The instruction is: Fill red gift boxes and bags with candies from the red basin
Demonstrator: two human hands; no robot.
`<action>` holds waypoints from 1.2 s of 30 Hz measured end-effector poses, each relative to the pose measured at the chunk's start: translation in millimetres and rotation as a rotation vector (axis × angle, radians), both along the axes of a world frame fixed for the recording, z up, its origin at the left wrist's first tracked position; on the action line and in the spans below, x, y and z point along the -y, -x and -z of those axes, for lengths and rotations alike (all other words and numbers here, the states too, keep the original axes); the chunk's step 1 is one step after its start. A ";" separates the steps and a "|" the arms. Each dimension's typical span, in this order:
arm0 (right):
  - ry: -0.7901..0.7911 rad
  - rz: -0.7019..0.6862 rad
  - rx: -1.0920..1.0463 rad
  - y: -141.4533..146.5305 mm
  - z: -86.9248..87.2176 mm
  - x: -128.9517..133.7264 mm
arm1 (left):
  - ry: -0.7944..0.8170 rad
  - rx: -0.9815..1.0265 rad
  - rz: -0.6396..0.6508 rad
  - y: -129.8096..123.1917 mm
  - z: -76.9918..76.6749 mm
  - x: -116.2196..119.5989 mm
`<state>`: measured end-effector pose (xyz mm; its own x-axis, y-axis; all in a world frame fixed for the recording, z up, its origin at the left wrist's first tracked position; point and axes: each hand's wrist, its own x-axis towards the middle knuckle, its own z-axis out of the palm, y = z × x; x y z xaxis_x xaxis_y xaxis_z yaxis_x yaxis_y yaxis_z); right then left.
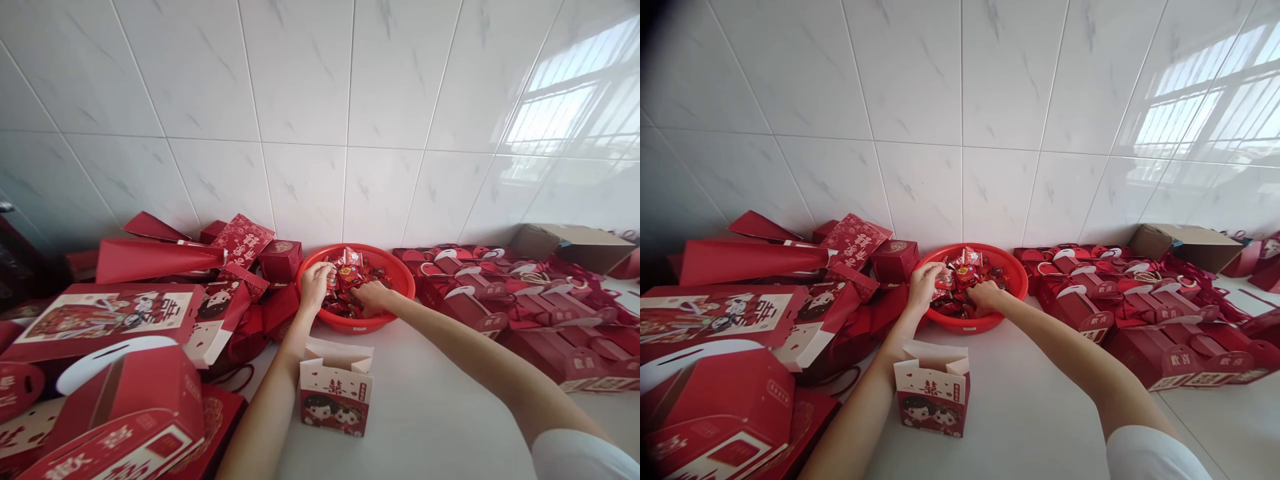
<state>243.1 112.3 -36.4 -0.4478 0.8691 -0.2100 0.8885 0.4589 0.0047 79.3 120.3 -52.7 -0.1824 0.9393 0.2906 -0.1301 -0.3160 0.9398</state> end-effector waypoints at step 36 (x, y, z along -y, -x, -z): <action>-0.167 0.081 -0.282 -7.2 2.3 -15.3 | 0.020 -0.003 0.013 0.0 -4.9 2.7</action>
